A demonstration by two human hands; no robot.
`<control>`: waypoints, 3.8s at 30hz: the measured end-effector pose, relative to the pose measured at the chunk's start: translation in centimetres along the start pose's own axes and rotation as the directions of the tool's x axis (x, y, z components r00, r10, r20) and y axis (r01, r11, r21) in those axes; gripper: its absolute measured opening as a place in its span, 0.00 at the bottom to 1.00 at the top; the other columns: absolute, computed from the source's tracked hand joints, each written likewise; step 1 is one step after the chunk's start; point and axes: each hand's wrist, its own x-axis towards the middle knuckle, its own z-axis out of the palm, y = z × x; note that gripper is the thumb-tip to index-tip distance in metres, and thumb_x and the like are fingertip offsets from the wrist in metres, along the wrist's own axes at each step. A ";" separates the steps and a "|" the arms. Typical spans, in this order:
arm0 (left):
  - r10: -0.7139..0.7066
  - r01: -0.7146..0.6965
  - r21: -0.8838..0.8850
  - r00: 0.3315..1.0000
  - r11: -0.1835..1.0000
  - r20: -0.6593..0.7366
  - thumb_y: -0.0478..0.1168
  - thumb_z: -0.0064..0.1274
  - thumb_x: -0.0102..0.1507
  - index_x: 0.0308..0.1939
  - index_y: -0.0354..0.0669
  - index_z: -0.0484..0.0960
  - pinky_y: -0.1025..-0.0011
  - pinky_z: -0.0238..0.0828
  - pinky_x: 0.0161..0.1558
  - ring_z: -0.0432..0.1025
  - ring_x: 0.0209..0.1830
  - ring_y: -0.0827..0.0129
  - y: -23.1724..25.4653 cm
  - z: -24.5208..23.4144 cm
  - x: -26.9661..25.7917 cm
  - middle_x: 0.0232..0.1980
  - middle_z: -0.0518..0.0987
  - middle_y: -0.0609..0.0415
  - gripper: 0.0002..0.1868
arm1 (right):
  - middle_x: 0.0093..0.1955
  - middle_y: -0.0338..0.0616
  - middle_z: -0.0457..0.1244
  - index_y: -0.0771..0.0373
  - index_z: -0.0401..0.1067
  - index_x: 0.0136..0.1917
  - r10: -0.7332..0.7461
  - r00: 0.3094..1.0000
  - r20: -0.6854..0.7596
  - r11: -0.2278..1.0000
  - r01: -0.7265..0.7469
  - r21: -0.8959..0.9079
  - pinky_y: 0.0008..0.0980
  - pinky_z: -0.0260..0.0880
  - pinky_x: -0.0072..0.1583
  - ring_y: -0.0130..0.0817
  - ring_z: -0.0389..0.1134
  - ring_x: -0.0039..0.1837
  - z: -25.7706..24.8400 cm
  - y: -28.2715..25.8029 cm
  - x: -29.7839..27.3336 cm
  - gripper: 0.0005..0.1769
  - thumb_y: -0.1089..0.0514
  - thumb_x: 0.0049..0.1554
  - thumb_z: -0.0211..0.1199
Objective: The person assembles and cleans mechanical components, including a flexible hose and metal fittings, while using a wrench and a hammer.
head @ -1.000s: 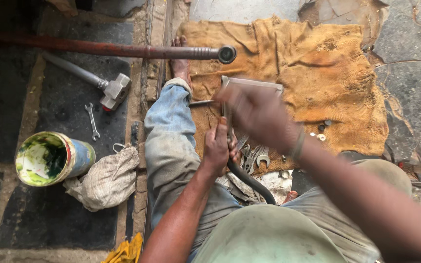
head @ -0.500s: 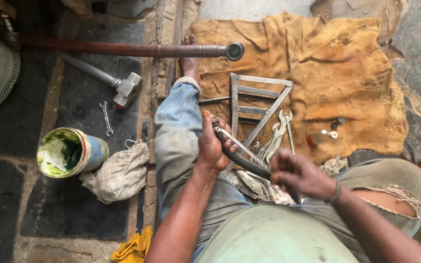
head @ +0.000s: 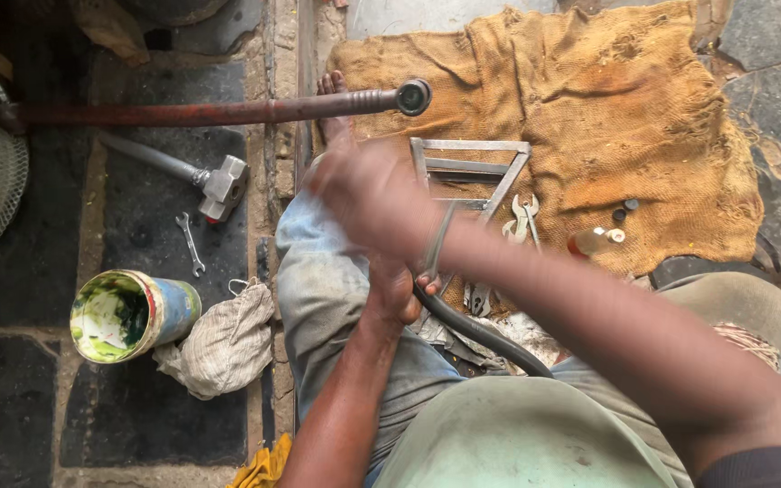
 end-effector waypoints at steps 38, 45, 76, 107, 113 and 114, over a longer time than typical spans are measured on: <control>-0.116 0.117 -0.012 0.960 0.993 -0.254 0.68 0.41 0.69 0.32 0.49 0.68 0.70 0.60 0.15 0.58 0.12 0.73 -1.4 -1.2 1.8 0.20 0.63 0.59 0.28 | 0.36 0.48 0.68 0.62 0.78 0.44 -0.103 0.778 0.619 0.207 -0.592 0.779 0.41 0.71 0.44 0.42 0.72 0.40 -8.9 -2.5 -16.3 0.04 0.59 0.58 0.65; -0.159 0.155 -0.145 0.987 0.977 -0.013 0.68 0.41 0.69 0.34 0.48 0.68 0.73 0.59 0.16 0.58 0.13 0.76 -0.6 1.2 2.2 0.21 0.63 0.61 0.28 | 0.38 0.40 0.70 0.62 0.70 0.51 0.153 0.503 0.851 0.079 -0.864 0.497 0.30 0.74 0.46 0.28 0.72 0.42 -2.3 1.3 -25.1 0.10 0.62 0.56 0.66; -0.173 0.184 -0.115 0.980 0.976 0.102 0.68 0.40 0.70 0.34 0.47 0.68 0.74 0.58 0.16 0.56 0.14 0.76 0.3 1.2 0.9 0.21 0.62 0.61 0.29 | 0.41 0.39 0.68 0.63 0.72 0.47 0.090 0.382 0.920 -0.079 -0.918 0.389 0.30 0.74 0.47 0.26 0.71 0.44 0.4 2.9 -25.5 0.06 0.65 0.55 0.64; -0.180 0.177 -0.035 0.973 0.984 -0.144 0.70 0.42 0.67 0.35 0.48 0.68 0.73 0.56 0.16 0.57 0.13 0.75 -1.1 0.0 2.2 0.20 0.61 0.61 0.29 | 0.46 0.38 0.74 0.59 0.82 0.44 0.070 0.728 0.682 0.091 -0.685 0.723 0.32 0.78 0.52 0.29 0.76 0.48 -1.9 -0.4 -24.7 0.06 0.64 0.52 0.69; -0.183 0.188 -0.128 0.982 0.974 0.050 0.70 0.40 0.69 0.35 0.47 0.69 0.75 0.58 0.17 0.58 0.14 0.76 0.2 0.2 1.1 0.22 0.62 0.60 0.30 | 0.39 0.49 0.63 0.65 0.68 0.48 -0.013 0.490 0.872 -0.292 -0.835 0.465 0.36 0.69 0.46 0.30 0.64 0.44 0.6 0.3 -26.4 0.13 0.67 0.56 0.73; -0.178 0.186 -0.125 0.982 0.975 0.070 0.69 0.40 0.69 0.35 0.48 0.69 0.75 0.58 0.17 0.58 0.14 0.76 0.2 0.4 1.0 0.22 0.62 0.61 0.29 | 0.40 0.44 0.66 0.61 0.69 0.49 -0.020 0.454 0.891 -0.202 -0.875 0.441 0.33 0.72 0.47 0.28 0.67 0.43 0.5 0.5 -26.2 0.11 0.64 0.56 0.70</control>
